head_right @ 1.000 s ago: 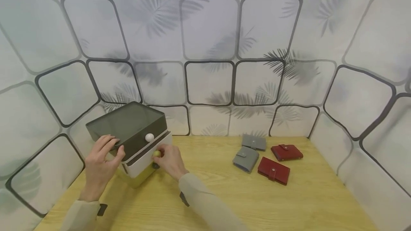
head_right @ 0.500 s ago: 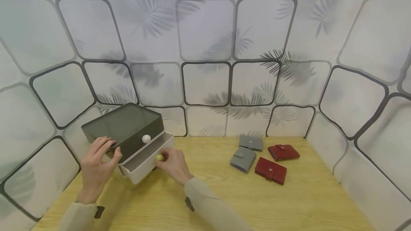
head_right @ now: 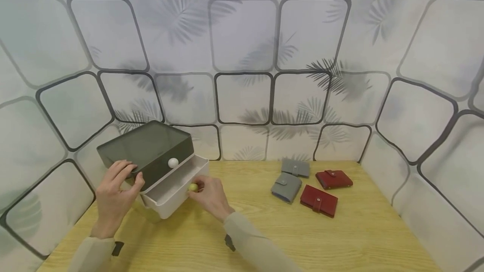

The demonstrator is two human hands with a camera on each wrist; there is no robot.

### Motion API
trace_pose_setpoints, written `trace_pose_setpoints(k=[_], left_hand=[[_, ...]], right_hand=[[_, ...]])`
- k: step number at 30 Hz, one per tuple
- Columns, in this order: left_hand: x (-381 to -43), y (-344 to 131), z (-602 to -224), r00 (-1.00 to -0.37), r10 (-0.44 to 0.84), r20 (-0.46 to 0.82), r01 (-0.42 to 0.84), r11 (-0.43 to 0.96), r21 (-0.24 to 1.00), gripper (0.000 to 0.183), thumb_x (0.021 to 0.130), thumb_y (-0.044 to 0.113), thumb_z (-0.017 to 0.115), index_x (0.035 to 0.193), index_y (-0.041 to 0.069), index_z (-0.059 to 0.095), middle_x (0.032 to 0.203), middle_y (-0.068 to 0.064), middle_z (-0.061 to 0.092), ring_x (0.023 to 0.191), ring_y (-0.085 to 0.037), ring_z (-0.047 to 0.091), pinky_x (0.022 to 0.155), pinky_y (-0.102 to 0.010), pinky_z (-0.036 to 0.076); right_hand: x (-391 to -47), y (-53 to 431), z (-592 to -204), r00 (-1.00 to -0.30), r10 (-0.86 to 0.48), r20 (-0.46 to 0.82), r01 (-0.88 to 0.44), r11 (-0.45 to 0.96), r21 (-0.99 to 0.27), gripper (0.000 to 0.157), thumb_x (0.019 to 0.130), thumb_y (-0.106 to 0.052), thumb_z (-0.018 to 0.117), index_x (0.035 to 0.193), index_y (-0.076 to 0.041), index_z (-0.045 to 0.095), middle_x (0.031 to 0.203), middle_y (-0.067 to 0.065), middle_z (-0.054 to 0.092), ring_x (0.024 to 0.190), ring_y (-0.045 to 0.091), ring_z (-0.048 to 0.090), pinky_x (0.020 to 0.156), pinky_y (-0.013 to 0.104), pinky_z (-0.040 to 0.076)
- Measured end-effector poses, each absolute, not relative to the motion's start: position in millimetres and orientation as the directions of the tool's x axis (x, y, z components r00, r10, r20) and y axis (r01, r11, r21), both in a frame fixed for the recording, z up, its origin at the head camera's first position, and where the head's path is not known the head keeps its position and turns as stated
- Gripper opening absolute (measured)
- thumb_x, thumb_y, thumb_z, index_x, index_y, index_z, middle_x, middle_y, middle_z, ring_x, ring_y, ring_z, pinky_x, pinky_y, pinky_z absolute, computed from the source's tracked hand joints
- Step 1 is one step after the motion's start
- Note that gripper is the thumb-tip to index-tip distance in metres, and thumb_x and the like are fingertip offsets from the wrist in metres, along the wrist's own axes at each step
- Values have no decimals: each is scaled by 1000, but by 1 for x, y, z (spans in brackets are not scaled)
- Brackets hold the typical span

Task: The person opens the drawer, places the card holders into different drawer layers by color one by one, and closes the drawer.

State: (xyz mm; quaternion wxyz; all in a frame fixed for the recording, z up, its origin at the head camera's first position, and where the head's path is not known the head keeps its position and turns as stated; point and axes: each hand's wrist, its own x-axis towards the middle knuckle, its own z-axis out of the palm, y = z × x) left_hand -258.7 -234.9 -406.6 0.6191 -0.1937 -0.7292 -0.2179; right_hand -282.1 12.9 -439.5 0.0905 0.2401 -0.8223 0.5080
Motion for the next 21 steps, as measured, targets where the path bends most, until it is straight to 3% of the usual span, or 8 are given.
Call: trace_pose_setpoints(k=[13, 21], left_hand=[[-258, -234, -407, -174, 11, 985, 550, 830, 88, 30, 83, 23, 60, 91, -3, 73, 94, -21, 70, 95, -39, 64, 92, -33, 49], [-258, -234, -406, -185, 6, 983, 559, 823, 101, 30, 84, 23, 60, 91, -4, 72, 95, -21, 70, 96, -39, 64, 100, -21, 45]], right_hand=[[-276, 28, -444, -850, -317, 420, -517, 354, -779, 16, 80, -7, 75, 96, -8, 72, 92, 6, 73, 82, 11, 69, 69, 14, 56], [-273, 36, -445, -857, -301, 418, -509, 364, -780, 17, 79, -9, 75, 96, -10, 72, 92, 3, 73, 82, 9, 69, 69, 14, 56]])
